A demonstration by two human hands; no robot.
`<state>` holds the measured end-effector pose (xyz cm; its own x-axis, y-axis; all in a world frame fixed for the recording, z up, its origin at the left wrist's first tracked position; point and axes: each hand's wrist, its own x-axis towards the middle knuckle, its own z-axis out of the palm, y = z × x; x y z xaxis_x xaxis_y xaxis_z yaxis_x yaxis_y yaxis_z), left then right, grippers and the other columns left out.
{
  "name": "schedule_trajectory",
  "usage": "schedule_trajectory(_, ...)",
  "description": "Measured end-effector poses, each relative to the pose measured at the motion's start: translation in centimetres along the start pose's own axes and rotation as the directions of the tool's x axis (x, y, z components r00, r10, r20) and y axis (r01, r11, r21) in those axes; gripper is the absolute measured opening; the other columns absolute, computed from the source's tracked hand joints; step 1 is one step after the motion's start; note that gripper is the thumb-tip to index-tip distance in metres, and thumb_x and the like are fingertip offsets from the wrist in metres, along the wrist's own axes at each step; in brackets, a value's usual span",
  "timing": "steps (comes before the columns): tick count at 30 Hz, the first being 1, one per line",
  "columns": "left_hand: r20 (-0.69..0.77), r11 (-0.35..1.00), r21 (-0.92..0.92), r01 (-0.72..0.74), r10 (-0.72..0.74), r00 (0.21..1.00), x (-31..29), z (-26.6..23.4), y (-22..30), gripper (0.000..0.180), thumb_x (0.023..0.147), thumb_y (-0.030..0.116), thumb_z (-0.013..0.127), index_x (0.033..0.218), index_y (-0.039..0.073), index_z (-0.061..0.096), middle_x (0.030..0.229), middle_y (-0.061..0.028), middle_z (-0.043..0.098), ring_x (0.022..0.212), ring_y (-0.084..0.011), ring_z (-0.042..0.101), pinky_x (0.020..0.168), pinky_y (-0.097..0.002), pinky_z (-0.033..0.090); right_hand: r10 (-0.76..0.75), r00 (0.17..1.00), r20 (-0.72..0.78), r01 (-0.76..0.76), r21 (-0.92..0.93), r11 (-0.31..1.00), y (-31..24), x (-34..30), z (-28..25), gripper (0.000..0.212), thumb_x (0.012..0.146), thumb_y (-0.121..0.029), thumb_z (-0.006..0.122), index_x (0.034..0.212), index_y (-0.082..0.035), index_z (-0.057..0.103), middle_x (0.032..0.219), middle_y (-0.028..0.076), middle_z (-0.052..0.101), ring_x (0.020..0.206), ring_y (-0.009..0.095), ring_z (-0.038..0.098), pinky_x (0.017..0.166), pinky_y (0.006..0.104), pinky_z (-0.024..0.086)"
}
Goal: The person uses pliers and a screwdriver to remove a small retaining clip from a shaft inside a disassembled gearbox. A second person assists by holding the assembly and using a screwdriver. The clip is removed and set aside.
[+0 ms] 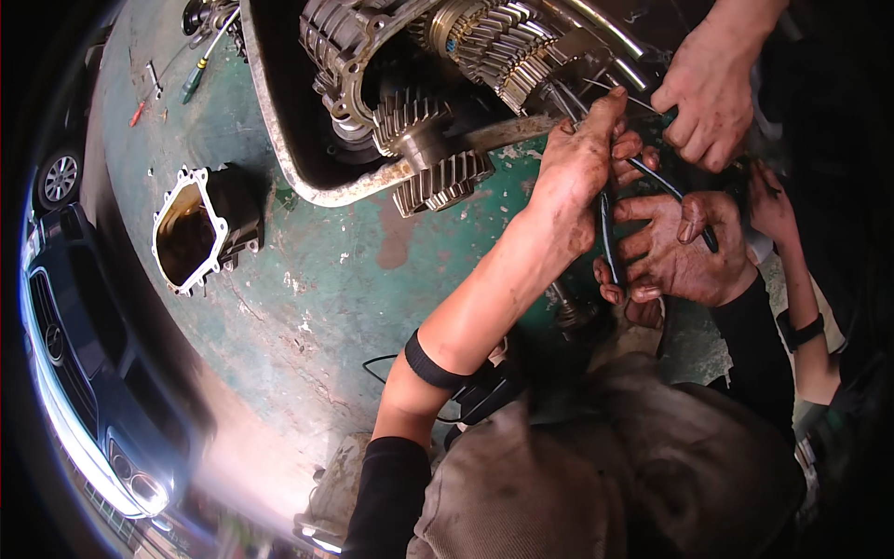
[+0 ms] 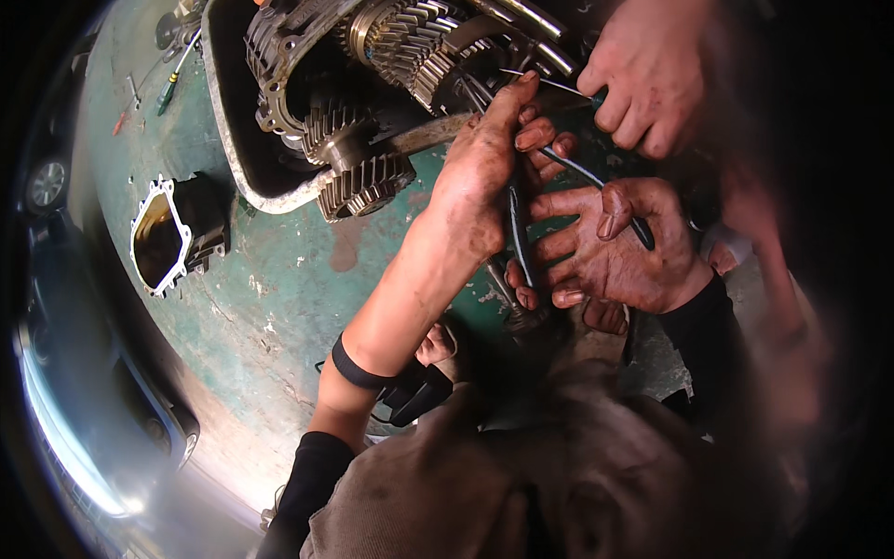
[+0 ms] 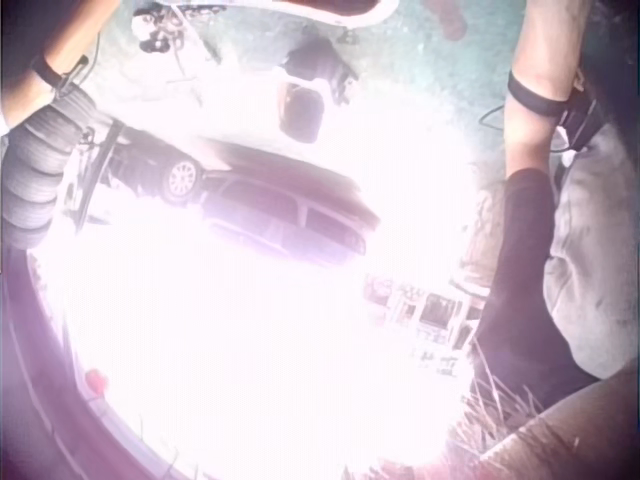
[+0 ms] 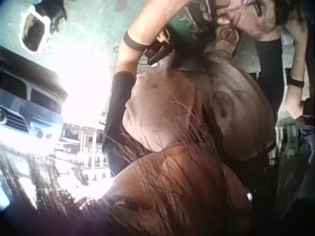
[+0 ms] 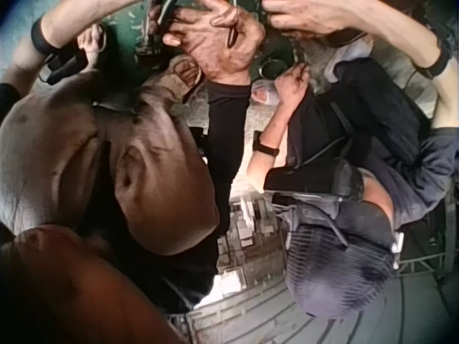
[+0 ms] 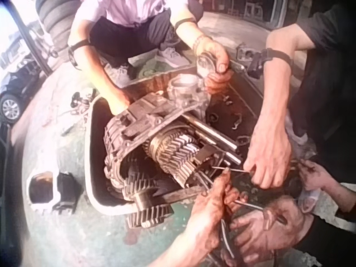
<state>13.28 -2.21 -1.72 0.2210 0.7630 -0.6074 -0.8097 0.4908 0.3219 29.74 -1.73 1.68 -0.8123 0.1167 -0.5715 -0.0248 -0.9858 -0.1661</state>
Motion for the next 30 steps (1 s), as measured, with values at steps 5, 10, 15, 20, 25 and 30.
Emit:
schedule_trajectory(5,0.012,1.0,-0.007,0.006,-0.005,1.0,0.2,0.1,0.0,0.029,0.093,0.036,0.06,0.078,0.018,0.043,0.057,0.0085,0.036,0.064,-0.01,0.054,0.046,-0.0292,0.049,-0.022,1.0,-0.018,0.023,0.054,0.998,0.1,0.0,0.6,0.071,0.071,-0.035,0.046,0.128,0.007,0.041,0.111,0.036,0.059,0.095,0.04,0.061,0.072,0.0352,0.044)
schedule_trajectory(10,0.056,1.0,0.027,0.011,-0.013,0.998,0.3,-0.1,0.0,0.032,0.093,0.037,0.056,0.071,0.021,0.039,0.056,0.0099,0.033,0.06,-0.007,0.047,0.047,-0.0335,0.053,-0.035,0.999,-0.02,0.036,0.032,0.999,0.2,-0.2,0.8,0.069,0.074,-0.034,0.044,0.13,0.006,0.038,0.11,0.036,0.059,0.092,0.04,0.061,0.071,0.0342,0.044)
schedule_trajectory(15,0.033,0.999,0.014,0.044,-0.045,0.998,0.2,0.1,0.0,0.035,0.093,0.038,0.055,0.068,0.021,0.037,0.056,0.01,0.031,0.057,-0.0061,0.043,0.047,-0.0333,0.053,-0.068,0.998,0.004,0.068,-0.011,0.998,0.3,-0.1,0.8,0.067,0.076,-0.032,0.043,0.132,0.005,0.035,0.109,0.036,0.06,0.091,0.04,0.062,0.068,0.0339,0.044)
schedule_trajectory(20,0.018,0.998,0.019,0.06,-0.06,0.998,0.0,0.2,0.2,0.034,0.092,0.038,0.056,0.068,0.021,0.038,0.056,0.0103,0.032,0.057,-0.0056,0.043,0.047,-0.0331,0.052,-0.061,0.998,-0.032,0.062,0.022,0.998,0.4,-0.1,1.0,0.067,0.075,-0.031,0.044,0.131,0.005,0.035,0.107,0.036,0.06,0.089,0.042,0.063,0.068,0.0348,0.045)
schedule_trajectory(25,0.037,0.999,0.015,0.032,-0.033,0.999,0.2,0.3,0.2,0.034,0.092,0.037,0.057,0.069,0.021,0.038,0.057,0.01,0.033,0.056,-0.0056,0.044,0.046,-0.0326,0.052,-0.069,0.995,-0.068,0.068,-0.019,0.998,0.4,-0.2,1.3,0.068,0.075,-0.031,0.045,0.131,0.006,0.034,0.106,0.036,0.06,0.088,0.042,0.063,0.067,0.0353,0.045)
schedule_trajectory(30,0.033,0.998,-0.025,0.055,-0.054,0.998,0.0,0.3,0.2,0.033,0.092,0.036,0.057,0.069,0.021,0.039,0.056,0.0095,0.033,0.056,-0.0058,0.044,0.046,-0.032,0.052,-0.075,0.994,-0.076,0.071,-0.054,0.996,0.4,-0.2,1.3,0.07,0.076,-0.034,0.046,0.132,0.006,0.033,0.106,0.037,0.06,0.087,0.042,0.063,0.067,0.0353,0.045)
